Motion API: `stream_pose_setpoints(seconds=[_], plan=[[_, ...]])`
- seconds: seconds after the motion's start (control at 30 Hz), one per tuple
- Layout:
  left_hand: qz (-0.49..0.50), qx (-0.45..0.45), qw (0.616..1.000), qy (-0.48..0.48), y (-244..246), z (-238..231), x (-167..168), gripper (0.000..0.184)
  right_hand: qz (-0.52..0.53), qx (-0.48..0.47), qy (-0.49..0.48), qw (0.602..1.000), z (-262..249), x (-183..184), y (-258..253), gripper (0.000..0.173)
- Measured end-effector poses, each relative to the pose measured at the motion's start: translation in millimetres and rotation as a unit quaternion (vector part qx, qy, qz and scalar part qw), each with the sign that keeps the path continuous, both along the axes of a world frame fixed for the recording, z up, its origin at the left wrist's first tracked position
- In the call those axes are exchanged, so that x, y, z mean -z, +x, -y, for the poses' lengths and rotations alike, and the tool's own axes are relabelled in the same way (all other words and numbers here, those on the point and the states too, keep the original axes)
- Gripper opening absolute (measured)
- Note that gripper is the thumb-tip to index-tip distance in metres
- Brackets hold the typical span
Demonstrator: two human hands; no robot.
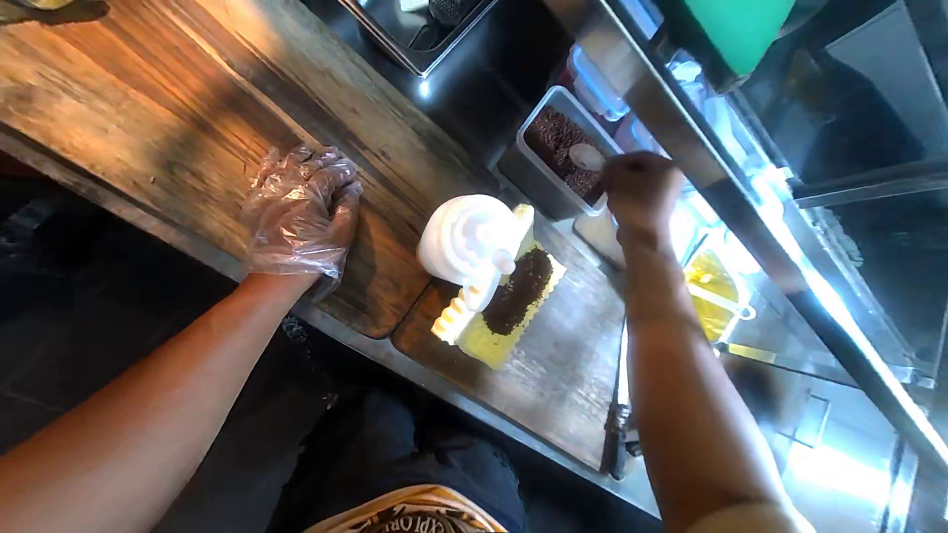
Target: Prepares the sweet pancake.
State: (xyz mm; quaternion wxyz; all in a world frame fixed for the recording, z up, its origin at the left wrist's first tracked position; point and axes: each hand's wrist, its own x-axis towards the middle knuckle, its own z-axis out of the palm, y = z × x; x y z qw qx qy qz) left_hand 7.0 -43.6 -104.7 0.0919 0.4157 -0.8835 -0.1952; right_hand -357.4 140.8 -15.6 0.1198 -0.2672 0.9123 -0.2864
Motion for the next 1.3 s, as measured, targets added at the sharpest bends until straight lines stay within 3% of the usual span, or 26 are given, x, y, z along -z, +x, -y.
stream_pose_setpoints(seconds=[0.1, 0.27, 0.4, 0.57, 0.8, 0.93, 1.03, 1.1, 1.17, 1.2, 1.27, 1.3], plan=[[-0.013, 0.000, 1.000, -0.003, 0.7, 0.1, 2.7, 0.043, -0.094, -0.058, 0.107, 0.988, 38.1, 14.2, -9.1, 0.025], [-0.023, 0.002, 1.000, -0.008, 0.0, 0.6, 4.0, 0.043, 0.003, -0.112, 0.138, 0.984, 57.8, 18.3, -5.5, 0.021], [-0.029, 0.001, 1.000, -0.013, 0.6, -2.2, 5.2, 0.042, 0.151, 0.002, 0.018, 0.988, 35.9, 37.0, -18.6, 0.021], [-0.037, 0.004, 0.999, -0.018, 1.2, -1.6, 5.5, 0.041, 0.280, 0.063, -0.150, 0.946, 22.3, 37.3, -22.9, 0.006], [-0.028, 0.002, 0.999, -0.025, -0.5, 0.3, 4.1, 0.042, 0.301, 0.077, -0.225, 0.924, -24.1, -28.5, 53.5, 0.009], [-0.010, -0.007, 1.000, -0.012, -0.1, -0.8, 1.7, 0.042, 0.321, 0.096, -0.149, 0.930, -85.9, -35.4, 121.8, 0.008], [-0.013, -0.004, 1.000, -0.016, 0.3, -0.3, 3.6, 0.042, 0.250, 0.074, -0.125, 0.957, -124.0, -13.8, 167.6, 0.010], [-0.015, 0.000, 1.000, -0.018, 0.8, 0.5, 4.4, 0.042, 0.080, -0.028, -0.108, 0.991, -144.4, 4.2, 194.4, 0.011], [-0.015, 0.003, 1.000, -0.014, 0.0, 0.2, 2.8, 0.042, -0.121, -0.111, -0.132, 0.978, -152.0, 20.6, 205.7, 0.012], [-0.012, 0.002, 1.000, -0.013, -0.4, 0.2, 2.6, 0.043, -0.171, -0.121, -0.140, 0.968, -151.5, 23.6, 205.2, 0.012], [-0.004, -0.003, 1.000, -0.014, -0.5, -0.6, 3.7, 0.044, -0.140, -0.081, -0.130, 0.978, -147.1, 21.0, 199.7, 0.013], [-0.005, -0.004, 1.000, -0.017, -0.4, 0.2, 5.0, 0.043, -0.055, -0.035, -0.117, 0.991, -143.5, 17.2, 196.5, 0.013]])
